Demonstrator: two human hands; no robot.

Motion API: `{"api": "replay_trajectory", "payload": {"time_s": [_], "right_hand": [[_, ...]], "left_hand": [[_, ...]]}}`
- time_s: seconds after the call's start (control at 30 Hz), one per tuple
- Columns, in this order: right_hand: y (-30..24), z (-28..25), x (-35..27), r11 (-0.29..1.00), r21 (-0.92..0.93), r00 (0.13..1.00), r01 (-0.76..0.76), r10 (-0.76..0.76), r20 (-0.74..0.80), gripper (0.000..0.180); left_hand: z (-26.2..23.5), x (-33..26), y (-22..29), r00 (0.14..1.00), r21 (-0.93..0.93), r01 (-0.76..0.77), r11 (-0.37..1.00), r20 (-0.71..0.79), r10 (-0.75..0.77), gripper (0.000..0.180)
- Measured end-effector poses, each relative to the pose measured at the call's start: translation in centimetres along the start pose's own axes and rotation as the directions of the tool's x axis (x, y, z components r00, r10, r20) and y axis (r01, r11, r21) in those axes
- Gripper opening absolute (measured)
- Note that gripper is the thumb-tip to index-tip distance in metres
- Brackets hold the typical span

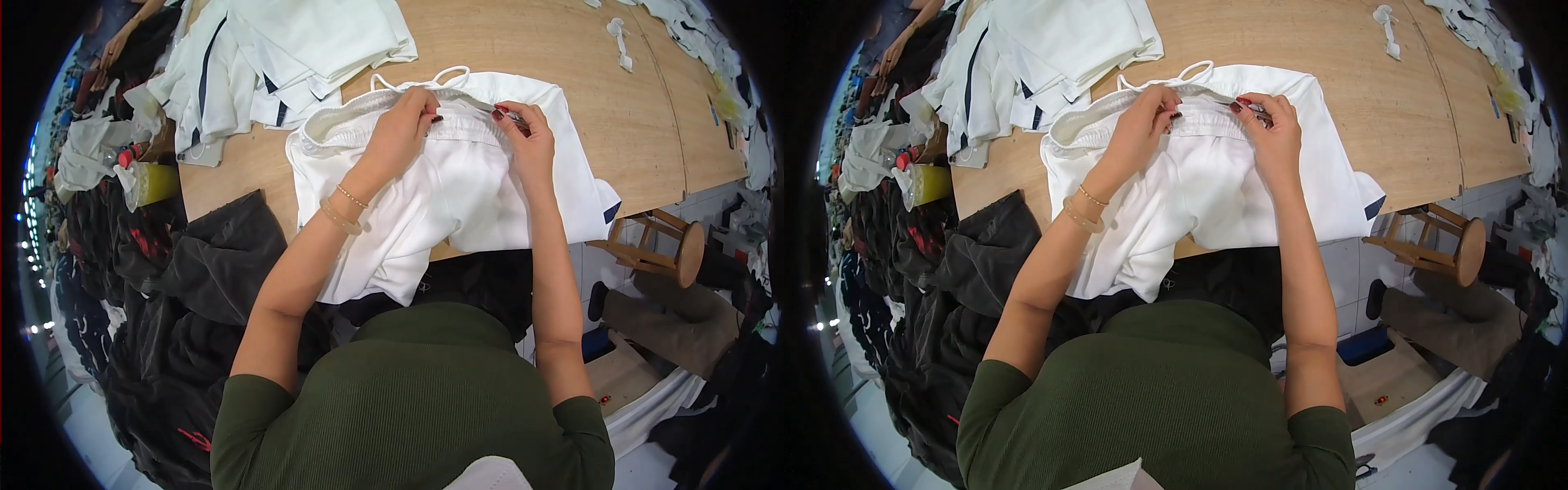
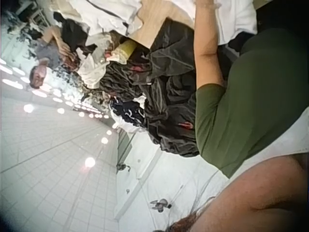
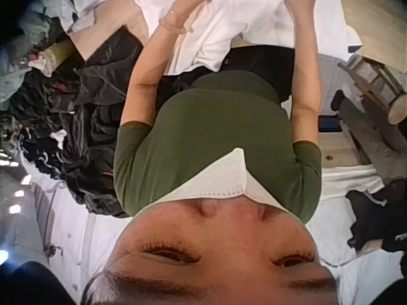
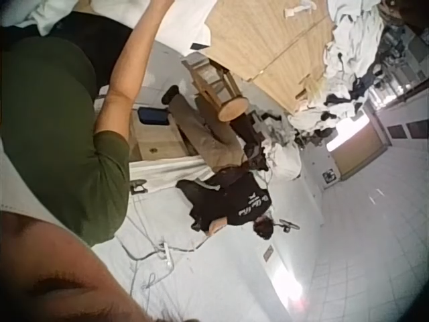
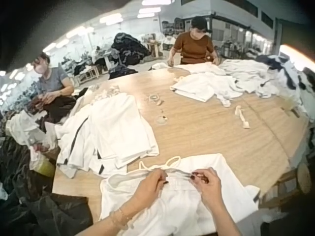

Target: Trimming excess threads from white athletic shorts using thread snips.

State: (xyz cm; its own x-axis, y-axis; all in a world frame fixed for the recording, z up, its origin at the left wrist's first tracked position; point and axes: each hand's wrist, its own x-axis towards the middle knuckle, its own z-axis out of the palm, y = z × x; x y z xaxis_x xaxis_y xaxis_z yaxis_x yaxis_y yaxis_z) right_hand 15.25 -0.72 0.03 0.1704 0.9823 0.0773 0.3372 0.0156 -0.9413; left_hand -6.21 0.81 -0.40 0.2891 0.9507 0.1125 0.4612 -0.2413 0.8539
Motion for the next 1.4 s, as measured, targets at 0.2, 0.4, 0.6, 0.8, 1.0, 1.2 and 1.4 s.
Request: {"api": "replay_trajectory", "payload": {"time_s": [0.2,0.4,0.6,0.8,1.0,1.2,1.4], "right_hand": [[0.6,-0.1,0.2,1.000,0.019,1.000,0.014,-0.013,-0.006,0.017],[0.0,-0.2,0.1,0.999,0.042,1.000,0.002,-0.002,0.007,0.018],[-4.7,-1.1,-1.4,0.987,-0.104,0.993,0.119,-0.117,0.022,0.021],[-4.6,-0.5,-1.4,0.964,-0.203,0.985,0.171,-0.168,0.035,0.021],[-3.2,0.4,-1.4,0.935,-0.277,0.974,0.223,-0.223,0.033,0.017],[-3.4,1.0,-0.5,0.925,-0.299,0.969,0.233,-0.247,-0.011,0.014],[-3.8,1.3,0.2,0.922,-0.319,0.972,0.220,-0.234,-0.006,0.014]], "left_hand": [[0.4,-0.7,2.4,0.985,0.290,-0.170,0.942,0.073,0.156,0.015],[1.0,-0.7,1.9,0.975,0.285,-0.212,0.935,-0.001,0.222,0.014],[-0.8,0.1,2.8,0.999,-0.050,-0.047,0.998,0.007,0.048,0.007],[-0.8,0.7,2.4,0.986,-0.367,0.163,0.916,0.021,-0.168,0.006],[-0.3,1.3,1.8,0.970,-0.520,0.141,0.842,-0.097,-0.222,0.013],[0.0,1.6,2.4,0.970,-0.467,0.094,0.879,-0.155,-0.186,0.015],[0.0,1.7,1.2,0.962,-0.712,0.169,0.682,-0.032,-0.272,0.017]]}}
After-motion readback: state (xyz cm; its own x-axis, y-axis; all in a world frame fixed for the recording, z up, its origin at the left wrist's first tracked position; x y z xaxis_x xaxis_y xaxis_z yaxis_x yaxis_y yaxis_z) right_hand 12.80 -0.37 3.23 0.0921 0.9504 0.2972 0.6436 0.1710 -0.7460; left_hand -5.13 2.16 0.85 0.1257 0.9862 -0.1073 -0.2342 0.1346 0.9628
